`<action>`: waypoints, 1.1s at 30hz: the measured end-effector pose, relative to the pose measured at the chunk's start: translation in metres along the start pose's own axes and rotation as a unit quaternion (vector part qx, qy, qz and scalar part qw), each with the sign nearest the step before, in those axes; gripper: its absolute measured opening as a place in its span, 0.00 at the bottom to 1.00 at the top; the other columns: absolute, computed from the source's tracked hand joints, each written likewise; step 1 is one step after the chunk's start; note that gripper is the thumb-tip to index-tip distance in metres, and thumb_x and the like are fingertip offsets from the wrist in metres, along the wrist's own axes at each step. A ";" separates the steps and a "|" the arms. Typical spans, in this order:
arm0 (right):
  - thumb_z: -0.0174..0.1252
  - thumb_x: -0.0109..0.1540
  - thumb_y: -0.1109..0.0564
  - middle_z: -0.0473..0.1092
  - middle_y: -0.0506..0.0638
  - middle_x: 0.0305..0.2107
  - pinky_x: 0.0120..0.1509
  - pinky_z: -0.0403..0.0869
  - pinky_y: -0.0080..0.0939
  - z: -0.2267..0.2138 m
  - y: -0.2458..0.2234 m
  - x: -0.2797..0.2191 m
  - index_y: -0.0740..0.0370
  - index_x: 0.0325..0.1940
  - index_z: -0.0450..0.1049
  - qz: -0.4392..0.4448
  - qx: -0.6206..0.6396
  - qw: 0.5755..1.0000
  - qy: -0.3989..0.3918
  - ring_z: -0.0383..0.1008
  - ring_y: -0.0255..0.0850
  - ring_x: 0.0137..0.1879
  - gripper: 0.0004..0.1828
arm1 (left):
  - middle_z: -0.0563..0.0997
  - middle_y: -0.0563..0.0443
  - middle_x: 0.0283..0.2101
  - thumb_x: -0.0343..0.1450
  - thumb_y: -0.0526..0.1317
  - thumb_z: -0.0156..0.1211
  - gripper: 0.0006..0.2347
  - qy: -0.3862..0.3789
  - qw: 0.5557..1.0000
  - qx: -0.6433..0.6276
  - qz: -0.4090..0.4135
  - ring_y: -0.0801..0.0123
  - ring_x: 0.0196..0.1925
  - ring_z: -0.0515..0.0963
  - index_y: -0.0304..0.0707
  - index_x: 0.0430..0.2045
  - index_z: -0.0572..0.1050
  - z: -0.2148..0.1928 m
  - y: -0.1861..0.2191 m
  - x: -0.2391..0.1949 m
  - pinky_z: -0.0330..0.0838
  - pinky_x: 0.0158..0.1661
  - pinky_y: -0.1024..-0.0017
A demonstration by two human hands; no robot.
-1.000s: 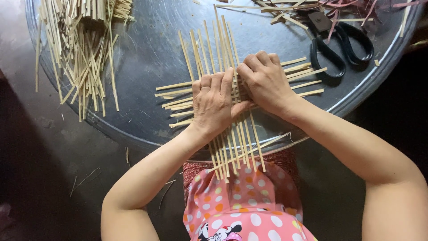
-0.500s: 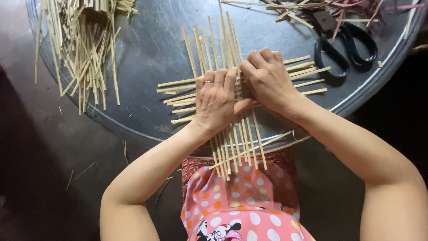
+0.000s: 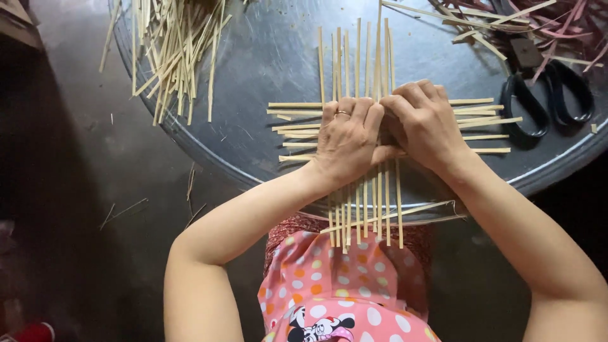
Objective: The person weaves thin bamboo strips by hand on a round metal tray, interlacing them in an over-under pattern to form a flat woven mat. The person periodically reaches for additional strips from a pile on the tray and presses the woven area to tighten the structure.
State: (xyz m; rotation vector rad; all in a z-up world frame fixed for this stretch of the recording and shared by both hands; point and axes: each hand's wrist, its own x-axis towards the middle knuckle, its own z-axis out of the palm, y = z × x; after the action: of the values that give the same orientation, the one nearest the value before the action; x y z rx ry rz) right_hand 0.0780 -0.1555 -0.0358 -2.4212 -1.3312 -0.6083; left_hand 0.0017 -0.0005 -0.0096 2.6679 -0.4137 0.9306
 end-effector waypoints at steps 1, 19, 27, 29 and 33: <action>0.58 0.44 0.32 0.61 0.47 0.29 0.43 0.60 0.38 0.000 0.000 0.000 0.55 0.38 0.69 0.001 0.004 1.000 -0.001 0.61 0.41 0.40 0.30 | 0.66 0.50 0.30 0.49 0.66 0.50 0.29 0.003 1.000 0.006 -0.001 0.61 0.35 0.68 0.39 0.26 0.64 0.000 0.001 0.000 0.56 0.39 0.67; 0.55 0.54 0.59 0.60 0.49 0.28 0.39 0.60 0.41 -0.029 -0.024 0.021 0.51 0.43 0.70 -0.010 -0.015 1.000 0.015 0.60 0.44 0.36 0.13 | 0.73 0.47 0.25 0.60 0.36 0.56 0.04 0.075 0.992 -0.088 -0.048 0.59 0.26 0.70 0.36 0.22 0.71 -0.070 -0.077 0.040 0.62 0.27 0.69; 0.54 0.54 0.58 0.62 0.51 0.30 0.40 0.59 0.42 -0.035 -0.023 0.023 0.54 0.45 0.68 -0.016 -0.020 1.000 -0.010 0.61 0.45 0.37 0.15 | 0.71 0.43 0.32 0.66 0.40 0.55 0.08 -0.041 0.964 0.125 -0.230 0.55 0.34 0.70 0.34 0.30 0.71 -0.053 -0.197 0.041 0.67 0.28 0.62; 0.54 0.54 0.59 0.63 0.50 0.30 0.39 0.58 0.41 -0.035 -0.023 0.022 0.54 0.45 0.68 -0.015 -0.021 1.000 -0.011 0.61 0.44 0.37 0.15 | 0.71 0.42 0.31 0.65 0.41 0.57 0.09 -0.105 0.935 0.196 -0.276 0.51 0.31 0.72 0.34 0.27 0.68 -0.038 -0.203 0.042 0.69 0.26 0.57; 0.54 0.54 0.60 0.62 0.50 0.29 0.38 0.59 0.42 -0.037 -0.025 0.024 0.53 0.42 0.69 -0.020 -0.021 1.000 0.006 0.60 0.44 0.34 0.12 | 0.72 0.42 0.29 0.62 0.33 0.55 0.03 -0.130 0.919 0.239 -0.285 0.56 0.28 0.73 0.35 0.25 0.70 -0.021 -0.204 0.050 0.70 0.26 0.63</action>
State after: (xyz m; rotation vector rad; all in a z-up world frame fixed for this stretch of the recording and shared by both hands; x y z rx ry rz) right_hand 0.0604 -0.1422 0.0101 -2.4255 -1.3777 -0.6680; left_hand 0.1005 0.1856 0.0029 3.0708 0.6029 0.5389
